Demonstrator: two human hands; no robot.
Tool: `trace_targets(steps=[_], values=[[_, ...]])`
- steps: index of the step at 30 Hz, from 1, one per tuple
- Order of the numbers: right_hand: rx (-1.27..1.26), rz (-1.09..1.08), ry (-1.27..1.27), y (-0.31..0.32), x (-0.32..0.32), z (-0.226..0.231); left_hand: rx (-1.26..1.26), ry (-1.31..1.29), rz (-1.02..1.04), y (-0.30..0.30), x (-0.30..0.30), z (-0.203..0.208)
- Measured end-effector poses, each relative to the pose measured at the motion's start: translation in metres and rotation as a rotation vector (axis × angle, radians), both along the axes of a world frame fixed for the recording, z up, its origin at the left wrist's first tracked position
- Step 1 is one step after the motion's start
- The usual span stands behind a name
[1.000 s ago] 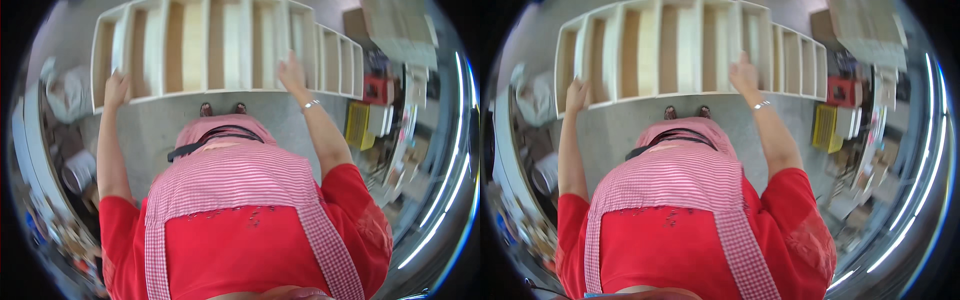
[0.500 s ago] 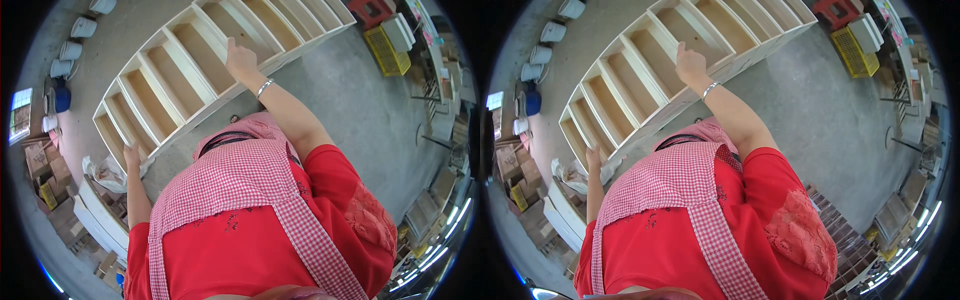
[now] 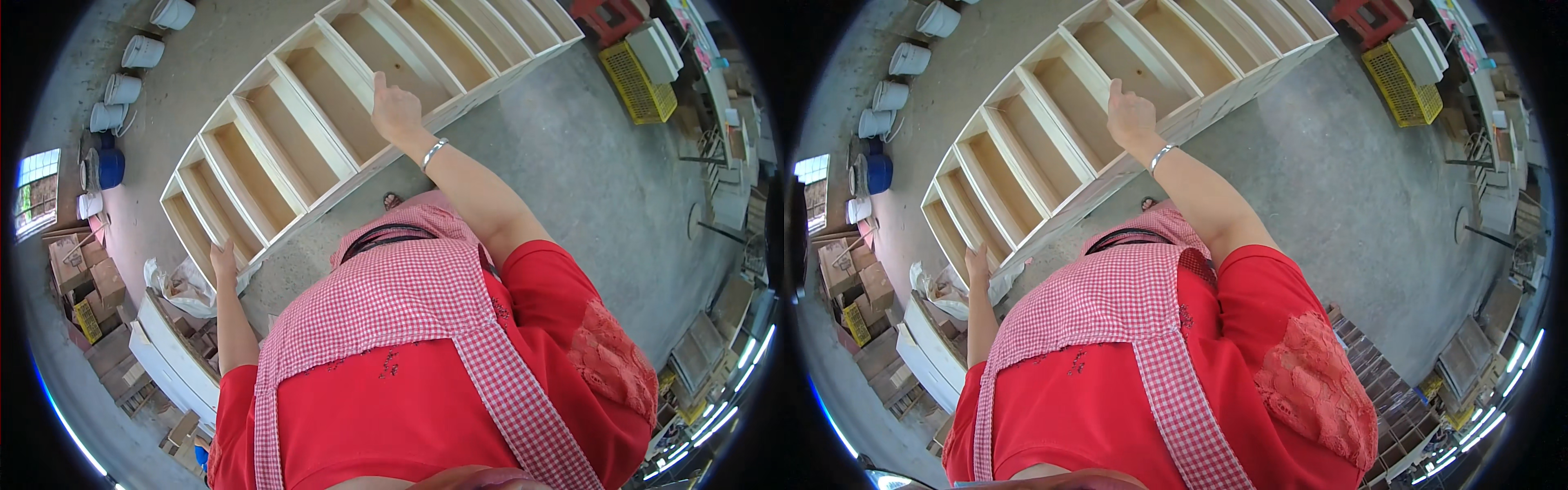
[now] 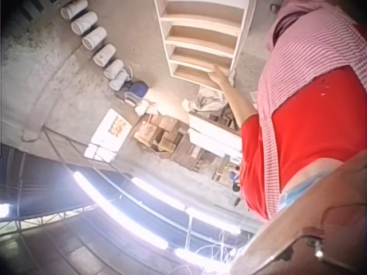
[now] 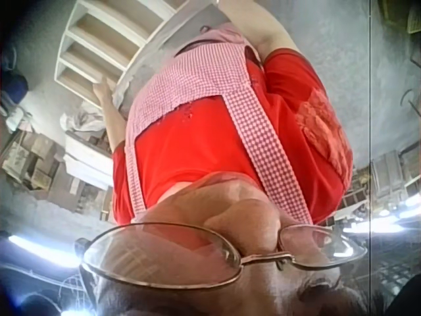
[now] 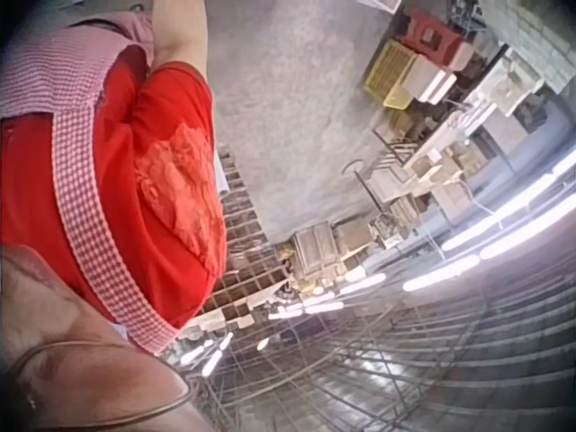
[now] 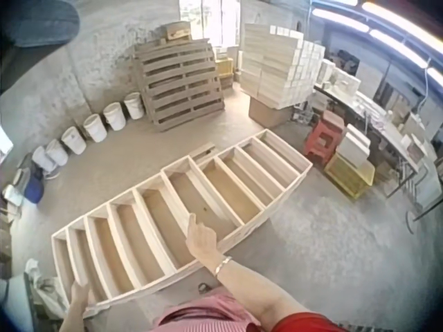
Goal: Assembling and gluing wooden shelf units in a woodworking shop.
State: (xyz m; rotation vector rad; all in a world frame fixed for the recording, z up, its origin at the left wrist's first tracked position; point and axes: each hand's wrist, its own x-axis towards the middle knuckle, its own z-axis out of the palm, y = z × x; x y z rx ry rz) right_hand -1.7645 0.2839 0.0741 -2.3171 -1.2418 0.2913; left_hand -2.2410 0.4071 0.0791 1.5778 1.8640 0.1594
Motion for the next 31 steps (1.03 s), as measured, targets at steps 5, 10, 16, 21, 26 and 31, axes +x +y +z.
trace_targets(steps=[5, 10, 16, 21, 26, 31], values=[[0.021, 0.006, -0.006, -0.003, -0.003, 0.003, 0.109, -0.065, -0.041, -0.006, -0.01, -0.017], [-0.041, 0.02, 0.022, 0.0, 0.004, -0.002, 0.088, 0.073, -0.034, 0.002, -0.011, -0.027], [0.122, 0.126, 0.035, -0.028, 0.027, 0.017, 0.339, 0.46, -0.069, 0.005, -0.003, -0.019], [0.44, 0.098, 0.151, -0.123, 0.117, 0.046, 0.996, 0.144, 0.034, -0.041, 0.198, 0.094], [0.342, -0.117, 0.114, -0.245, 0.236, 0.038, 1.373, -0.832, -0.207, -0.155, 0.505, 0.252], [0.264, -0.335, 0.028, -0.361, 0.342, 0.044, 1.652, -1.557, -0.421, -0.247, 0.678, 0.383]])
